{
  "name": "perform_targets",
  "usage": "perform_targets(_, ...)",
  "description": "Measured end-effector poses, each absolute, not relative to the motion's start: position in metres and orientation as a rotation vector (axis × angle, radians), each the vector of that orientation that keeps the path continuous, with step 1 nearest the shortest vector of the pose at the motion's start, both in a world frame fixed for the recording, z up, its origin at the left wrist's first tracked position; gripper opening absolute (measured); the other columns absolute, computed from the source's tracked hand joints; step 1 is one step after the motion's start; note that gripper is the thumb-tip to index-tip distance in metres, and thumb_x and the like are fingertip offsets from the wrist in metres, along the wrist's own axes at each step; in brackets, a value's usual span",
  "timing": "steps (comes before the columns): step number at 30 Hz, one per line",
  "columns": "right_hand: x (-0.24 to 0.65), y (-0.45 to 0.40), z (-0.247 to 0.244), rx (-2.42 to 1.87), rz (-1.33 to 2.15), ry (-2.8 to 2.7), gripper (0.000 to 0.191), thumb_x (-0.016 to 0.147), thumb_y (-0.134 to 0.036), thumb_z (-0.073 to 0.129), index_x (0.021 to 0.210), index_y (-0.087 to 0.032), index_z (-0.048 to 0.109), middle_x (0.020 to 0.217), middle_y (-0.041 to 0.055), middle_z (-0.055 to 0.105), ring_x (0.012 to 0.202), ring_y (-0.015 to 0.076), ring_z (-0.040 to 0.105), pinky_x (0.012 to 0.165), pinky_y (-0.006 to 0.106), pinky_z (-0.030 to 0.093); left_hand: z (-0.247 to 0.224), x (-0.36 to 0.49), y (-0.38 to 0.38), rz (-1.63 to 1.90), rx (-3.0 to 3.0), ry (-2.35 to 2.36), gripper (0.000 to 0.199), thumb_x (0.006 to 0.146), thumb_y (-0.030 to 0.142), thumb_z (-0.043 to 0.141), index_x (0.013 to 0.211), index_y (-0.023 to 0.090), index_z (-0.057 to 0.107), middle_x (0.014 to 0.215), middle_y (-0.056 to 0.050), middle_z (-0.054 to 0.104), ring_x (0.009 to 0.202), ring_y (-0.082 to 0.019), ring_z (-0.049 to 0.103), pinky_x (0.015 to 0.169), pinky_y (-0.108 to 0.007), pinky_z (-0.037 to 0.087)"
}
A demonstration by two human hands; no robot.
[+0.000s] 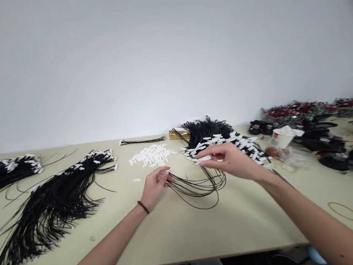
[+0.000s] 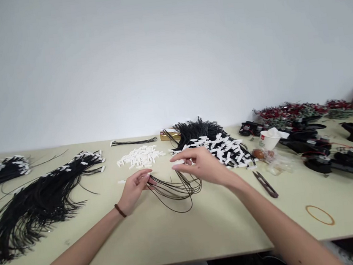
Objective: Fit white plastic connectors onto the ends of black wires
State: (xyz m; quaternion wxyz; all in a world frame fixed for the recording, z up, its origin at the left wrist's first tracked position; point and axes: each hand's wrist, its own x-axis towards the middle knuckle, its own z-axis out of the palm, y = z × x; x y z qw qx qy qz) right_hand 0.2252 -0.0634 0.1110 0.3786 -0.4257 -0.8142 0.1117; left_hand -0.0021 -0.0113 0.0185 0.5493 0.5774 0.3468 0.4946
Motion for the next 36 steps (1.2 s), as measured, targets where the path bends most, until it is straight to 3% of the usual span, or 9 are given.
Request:
perform_targets(5,0.249,-0.054,0.178,-1.195,0.367,-1.774,0.031,0.074,-0.042,0.062,0.085,-0.014,0.068,0.061,0.0037,0.063,0.041,0.0073,0.048,0.037,0.021,0.037,0.015,-0.006,-0.003,1.139,1.3,0.891,0.044,0.066,0.043,0.066,0.095,0.011,0.058,0.075,-0.007,0.063,0.07,-0.019,0.063,0.06,-0.032,0.053)
perform_targets(9,0.266,-0.017,0.222,-1.153,0.071,-1.453,0.027,0.074,-0.037,0.062,0.075,-0.011,0.067,0.061,0.0058,0.062,0.039,0.0079,0.049,0.039,0.023,0.041,0.015,-0.009,0.0,1.124,1.334,0.879,0.046,0.07,0.043,0.063,0.101,0.01,0.054,0.083,-0.009,0.062,0.071,-0.018,0.064,0.065,-0.033,0.053)
perform_targets(12,0.282,0.008,0.243,-1.071,-0.23,-1.366,0.027,0.078,-0.035,0.057,0.085,-0.011,0.067,0.068,0.0064,0.064,0.042,0.0086,0.052,0.044,0.024,0.044,0.015,-0.013,0.003,1.132,1.346,0.891,0.047,0.07,0.044,0.063,0.101,0.01,0.053,0.082,-0.009,0.062,0.07,-0.018,0.064,0.065,-0.032,0.052)
perform_targets(15,0.292,0.027,0.241,-1.126,-0.42,-1.436,0.031,0.081,-0.037,0.053,0.098,-0.014,0.065,0.084,0.0079,0.067,0.05,0.01,0.058,0.051,0.024,0.047,0.012,-0.017,0.007,1.152,1.326,0.889,0.049,0.068,0.047,0.064,0.099,0.011,0.054,0.081,-0.007,0.061,0.067,-0.017,0.063,0.064,-0.032,0.052)
perform_targets(19,0.29,0.042,0.202,-1.5,-0.338,-1.717,0.036,0.085,-0.034,0.048,0.111,-0.011,0.059,0.089,0.0092,0.068,0.056,0.0117,0.061,0.063,0.026,0.049,0.008,-0.018,0.01,1.159,1.316,0.869,0.052,0.064,0.05,0.066,0.097,0.012,0.054,0.079,-0.007,0.061,0.064,-0.017,0.063,0.062,-0.033,0.052)
perform_targets(23,0.273,0.028,0.169,-1.656,-0.336,-1.896,0.026,0.083,-0.031,0.051,0.098,-0.015,0.066,0.09,0.0076,0.069,0.073,0.0167,0.064,0.073,0.026,0.046,0.013,-0.02,0.007,1.181,1.311,0.872,0.05,0.065,0.05,0.064,0.097,0.013,0.055,0.08,-0.007,0.061,0.065,-0.017,0.063,0.062,-0.033,0.053)
perform_targets(31,0.21,-0.088,0.231,-1.175,-0.583,-1.934,0.026,0.087,-0.031,0.044,0.094,-0.02,0.066,0.089,0.0031,0.069,0.073,0.0137,0.064,0.062,0.023,0.047,0.105,-0.046,-0.016,1.187,1.532,0.829,0.04,0.072,0.044,0.06,0.098,0.014,0.058,0.091,-0.01,0.064,0.079,-0.021,0.063,0.073,-0.037,0.053)
perform_targets(33,0.199,-0.123,0.243,-0.978,-0.695,-1.841,0.022,0.087,-0.028,0.046,0.1,-0.021,0.063,0.083,0.0021,0.069,0.071,0.0119,0.063,0.063,0.022,0.048,0.14,-0.062,-0.031,1.179,1.639,0.813,0.036,0.074,0.043,0.059,0.097,0.015,0.061,0.094,-0.01,0.065,0.084,-0.022,0.063,0.078,-0.039,0.052)
perform_targets(36,0.2,-0.163,0.244,-0.847,-0.765,-1.792,0.026,0.088,-0.03,0.045,0.11,-0.023,0.056,0.091,0.0053,0.066,0.077,0.0115,0.061,0.068,0.023,0.05,0.169,-0.107,-0.066,1.316,1.807,0.879,0.032,0.077,0.039,0.058,0.102,0.02,0.061,0.104,-0.009,0.063,0.095,-0.024,0.059,0.083,-0.039,0.05)
